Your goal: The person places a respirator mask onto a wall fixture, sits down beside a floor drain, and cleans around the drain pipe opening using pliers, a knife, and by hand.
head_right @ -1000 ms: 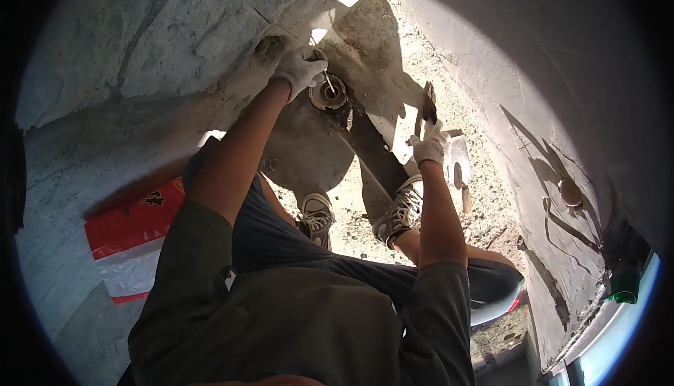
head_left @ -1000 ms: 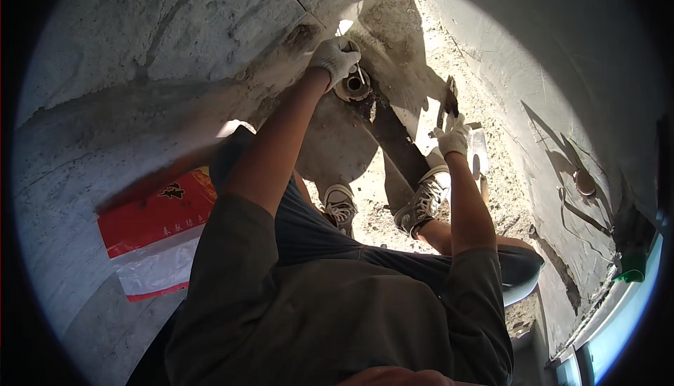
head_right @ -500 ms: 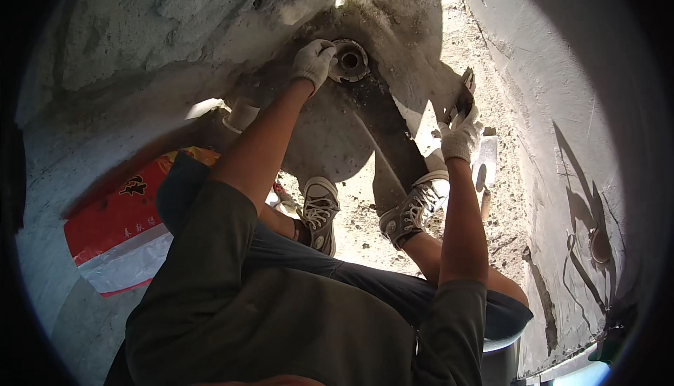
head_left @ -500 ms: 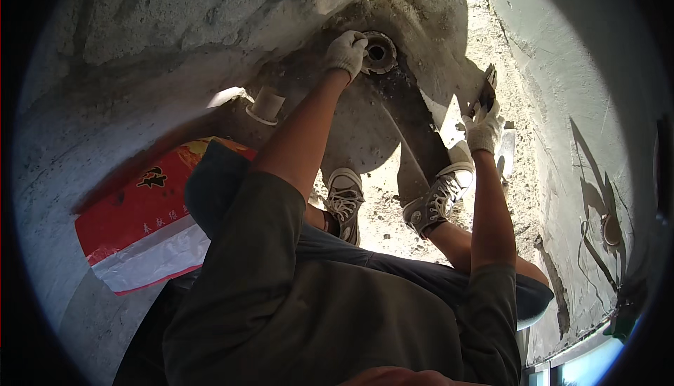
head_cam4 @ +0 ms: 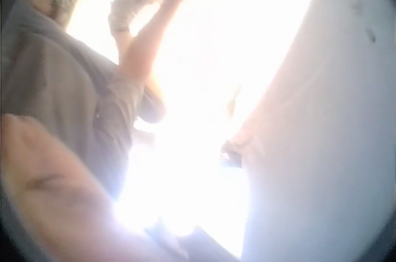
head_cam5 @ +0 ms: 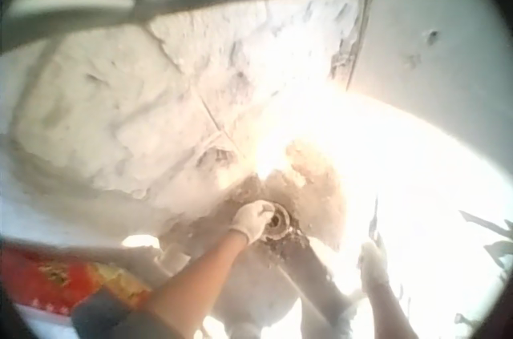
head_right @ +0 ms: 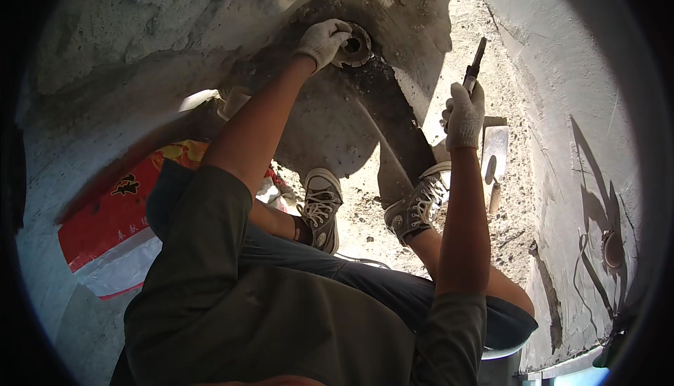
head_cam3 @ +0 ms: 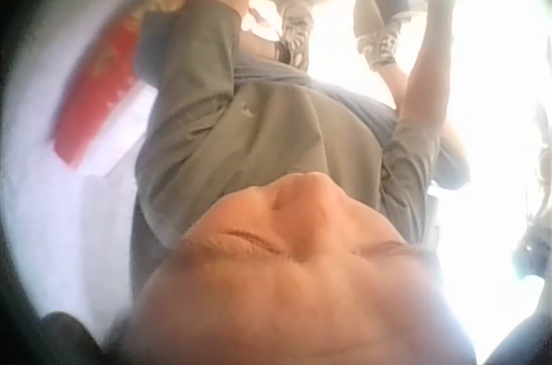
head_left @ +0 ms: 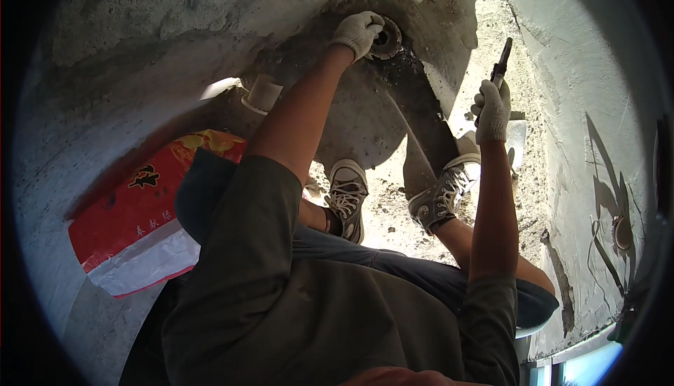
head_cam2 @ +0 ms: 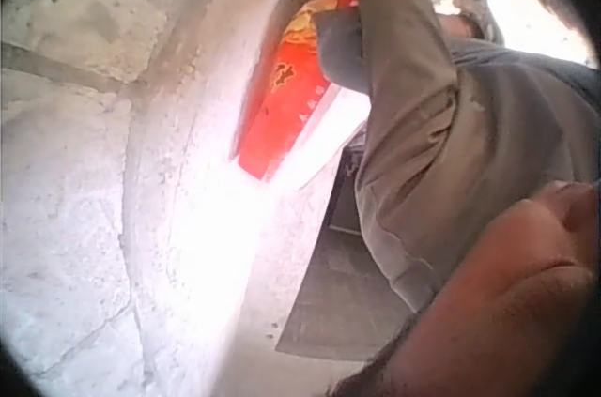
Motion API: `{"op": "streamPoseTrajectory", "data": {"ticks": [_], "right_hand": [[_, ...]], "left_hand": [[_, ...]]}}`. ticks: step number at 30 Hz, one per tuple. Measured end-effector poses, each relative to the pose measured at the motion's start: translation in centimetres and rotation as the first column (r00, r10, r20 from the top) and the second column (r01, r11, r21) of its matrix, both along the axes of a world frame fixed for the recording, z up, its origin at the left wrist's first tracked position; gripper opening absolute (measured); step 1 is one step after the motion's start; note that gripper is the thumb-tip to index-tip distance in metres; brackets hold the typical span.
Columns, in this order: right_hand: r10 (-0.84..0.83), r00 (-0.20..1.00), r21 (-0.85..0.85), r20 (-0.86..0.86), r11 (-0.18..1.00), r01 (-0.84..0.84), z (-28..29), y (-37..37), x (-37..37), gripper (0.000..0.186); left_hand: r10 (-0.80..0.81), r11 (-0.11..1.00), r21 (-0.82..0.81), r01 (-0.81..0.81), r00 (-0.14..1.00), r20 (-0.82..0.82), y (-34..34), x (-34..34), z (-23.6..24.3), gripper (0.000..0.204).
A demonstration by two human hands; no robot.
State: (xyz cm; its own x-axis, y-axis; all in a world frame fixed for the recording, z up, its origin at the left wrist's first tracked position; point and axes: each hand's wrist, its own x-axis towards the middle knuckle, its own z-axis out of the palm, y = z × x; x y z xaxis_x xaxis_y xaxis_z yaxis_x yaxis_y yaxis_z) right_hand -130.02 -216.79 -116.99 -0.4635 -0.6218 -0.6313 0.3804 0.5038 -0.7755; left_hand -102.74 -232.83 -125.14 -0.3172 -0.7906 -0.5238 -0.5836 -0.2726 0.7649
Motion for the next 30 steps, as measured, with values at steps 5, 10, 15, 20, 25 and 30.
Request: {"op": "streamPoseTrajectory", "data": {"ticks": [5,10,15,20,25,30], "right_hand": [[0.087,0.984,0.005,0.157,0.996,-0.089,0.7,-1.2,2.8,0.015],[0.041,0.985,0.051,0.169,0.997,-0.051,-1.1,0.5,4.0,0.014],[0.106,0.980,0.113,0.169,0.986,-0.126,-2.0,1.2,4.6,0.015],[0.166,0.973,0.191,0.163,0.962,-0.196,-1.3,1.3,4.5,0.018],[0.176,0.973,0.164,0.151,0.966,-0.201,-2.4,1.9,4.3,0.023],[0.211,0.968,0.188,0.135,0.954,-0.234,-2.0,1.9,4.5,0.025]], "left_hand": [[0.209,0.974,-0.078,-0.212,0.977,-0.050,0.2,1.1,-1.1,0.018],[0.391,0.919,-0.022,-0.395,0.915,-0.103,1.4,0.1,-0.8,0.016],[0.370,0.901,-0.206,-0.382,0.924,-0.095,0.9,1.1,-2.1,0.022],[0.338,0.892,-0.325,-0.315,0.941,0.015,1.2,0.4,-1.9,0.021],[0.335,0.879,-0.396,-0.265,0.935,0.118,1.6,-0.4,-0.7,0.026],[0.318,0.831,-0.533,-0.158,0.922,0.222,2.0,-0.6,-0.5,0.027]]}}
